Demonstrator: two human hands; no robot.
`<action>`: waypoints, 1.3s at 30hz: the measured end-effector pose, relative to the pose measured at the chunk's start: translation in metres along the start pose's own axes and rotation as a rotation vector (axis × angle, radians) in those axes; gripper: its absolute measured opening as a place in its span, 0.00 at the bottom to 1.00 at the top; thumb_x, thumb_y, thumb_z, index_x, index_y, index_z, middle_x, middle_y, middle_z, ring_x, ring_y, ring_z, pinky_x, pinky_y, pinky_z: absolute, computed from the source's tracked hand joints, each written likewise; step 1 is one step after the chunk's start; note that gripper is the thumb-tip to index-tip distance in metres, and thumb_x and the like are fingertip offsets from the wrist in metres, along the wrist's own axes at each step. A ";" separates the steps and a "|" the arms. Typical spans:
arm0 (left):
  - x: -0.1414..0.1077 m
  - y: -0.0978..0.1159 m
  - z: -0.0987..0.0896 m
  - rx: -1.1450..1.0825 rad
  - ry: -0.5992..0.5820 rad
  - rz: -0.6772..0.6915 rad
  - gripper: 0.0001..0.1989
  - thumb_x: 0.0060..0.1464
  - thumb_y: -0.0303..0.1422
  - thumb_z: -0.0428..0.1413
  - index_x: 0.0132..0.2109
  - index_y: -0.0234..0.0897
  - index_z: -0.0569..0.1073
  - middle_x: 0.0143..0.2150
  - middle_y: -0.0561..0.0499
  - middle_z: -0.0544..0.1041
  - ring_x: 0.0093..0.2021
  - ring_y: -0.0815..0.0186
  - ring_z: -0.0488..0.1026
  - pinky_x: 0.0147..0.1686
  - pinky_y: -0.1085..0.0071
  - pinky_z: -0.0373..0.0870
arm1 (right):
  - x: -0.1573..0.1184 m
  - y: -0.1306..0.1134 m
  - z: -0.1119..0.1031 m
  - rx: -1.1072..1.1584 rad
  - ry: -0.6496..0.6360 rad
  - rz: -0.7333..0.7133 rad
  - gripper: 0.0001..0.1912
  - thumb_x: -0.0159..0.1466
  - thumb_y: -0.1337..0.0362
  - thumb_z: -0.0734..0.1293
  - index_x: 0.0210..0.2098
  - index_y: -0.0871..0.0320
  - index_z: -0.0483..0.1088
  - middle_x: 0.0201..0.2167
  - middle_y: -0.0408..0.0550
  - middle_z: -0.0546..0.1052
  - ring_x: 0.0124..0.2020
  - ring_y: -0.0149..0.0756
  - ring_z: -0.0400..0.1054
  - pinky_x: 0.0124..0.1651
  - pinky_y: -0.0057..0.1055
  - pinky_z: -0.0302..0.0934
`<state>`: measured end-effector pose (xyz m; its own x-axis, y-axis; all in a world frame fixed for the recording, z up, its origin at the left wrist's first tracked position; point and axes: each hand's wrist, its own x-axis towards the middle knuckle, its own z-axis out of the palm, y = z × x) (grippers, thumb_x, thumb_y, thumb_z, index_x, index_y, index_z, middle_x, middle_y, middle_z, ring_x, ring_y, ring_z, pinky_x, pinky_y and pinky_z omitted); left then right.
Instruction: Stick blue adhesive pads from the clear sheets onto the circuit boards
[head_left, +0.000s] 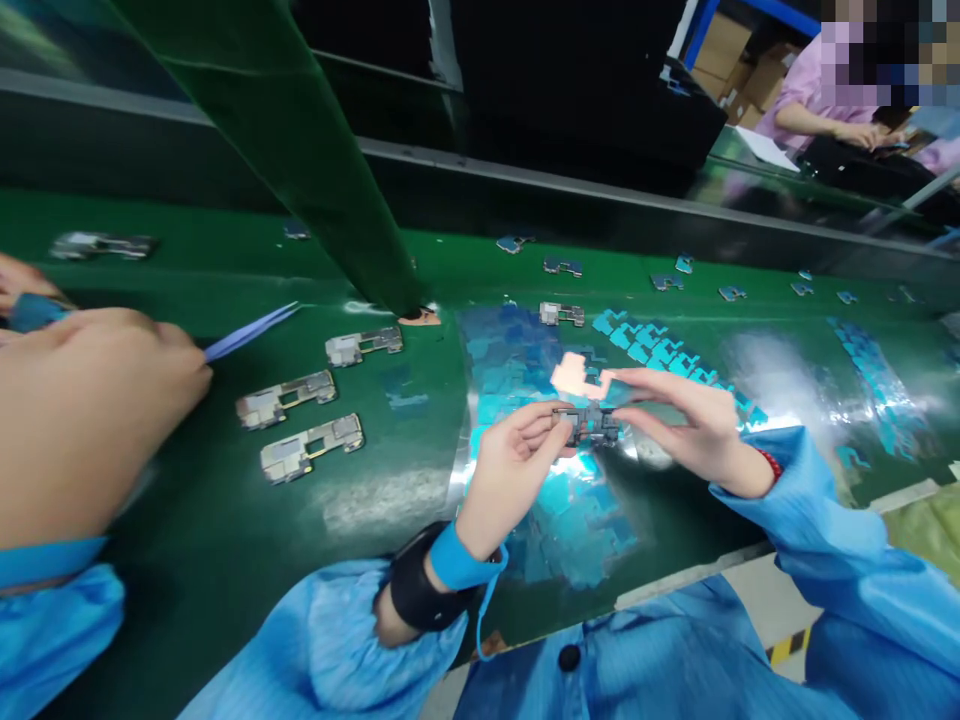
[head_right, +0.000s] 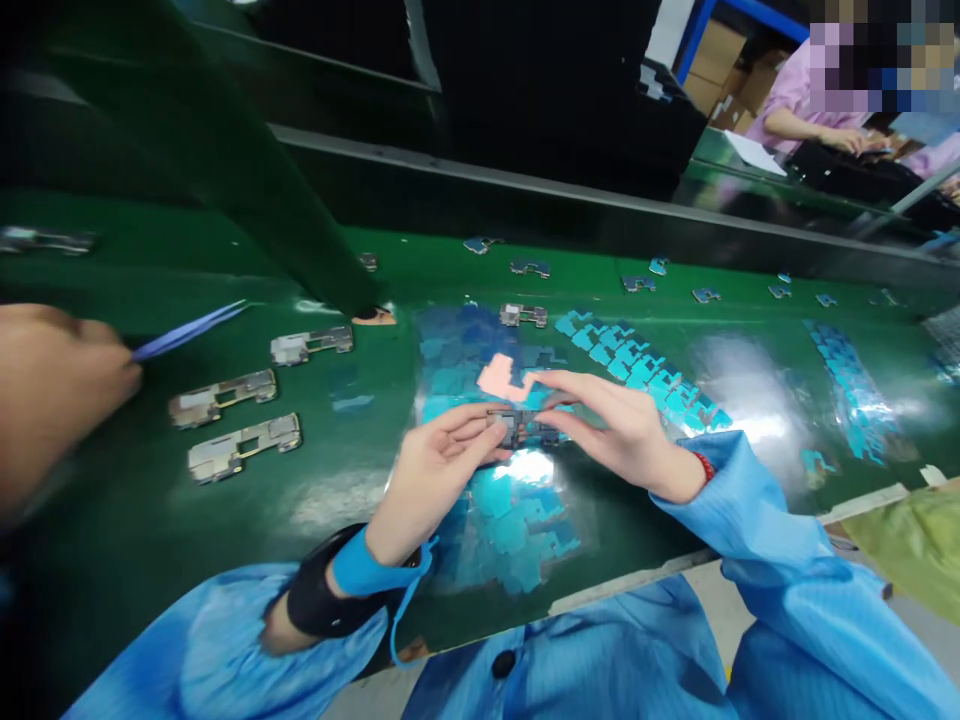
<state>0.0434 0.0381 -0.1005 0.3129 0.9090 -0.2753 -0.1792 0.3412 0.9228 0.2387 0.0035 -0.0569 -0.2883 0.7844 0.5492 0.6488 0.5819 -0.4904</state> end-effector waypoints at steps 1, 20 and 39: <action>-0.001 0.001 0.000 0.012 0.003 -0.003 0.22 0.41 0.42 0.68 0.41 0.33 0.77 0.29 0.50 0.82 0.29 0.66 0.78 0.31 0.71 0.78 | -0.003 -0.003 -0.004 -0.022 0.080 0.018 0.21 0.64 0.73 0.68 0.55 0.50 0.70 0.43 0.45 0.80 0.38 0.33 0.77 0.43 0.29 0.73; -0.012 0.009 -0.002 0.040 -0.001 -0.020 0.12 0.52 0.35 0.62 0.45 0.41 0.80 0.21 0.59 0.72 0.27 0.71 0.73 0.33 0.73 0.82 | -0.022 -0.006 0.014 0.662 0.284 0.821 0.06 0.55 0.63 0.76 0.31 0.53 0.77 0.24 0.38 0.79 0.25 0.28 0.75 0.30 0.23 0.72; -0.012 0.013 -0.002 -0.115 -0.004 -0.087 0.14 0.48 0.26 0.62 0.42 0.44 0.83 0.38 0.52 0.85 0.41 0.58 0.82 0.36 0.69 0.83 | -0.020 -0.017 0.004 0.408 0.215 0.618 0.02 0.64 0.63 0.69 0.34 0.50 0.74 0.40 0.46 0.79 0.43 0.37 0.74 0.52 0.40 0.70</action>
<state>0.0350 0.0322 -0.0859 0.3354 0.8740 -0.3516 -0.2571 0.4440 0.8583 0.2312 -0.0213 -0.0625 0.2120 0.9580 0.1932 0.3248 0.1174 -0.9385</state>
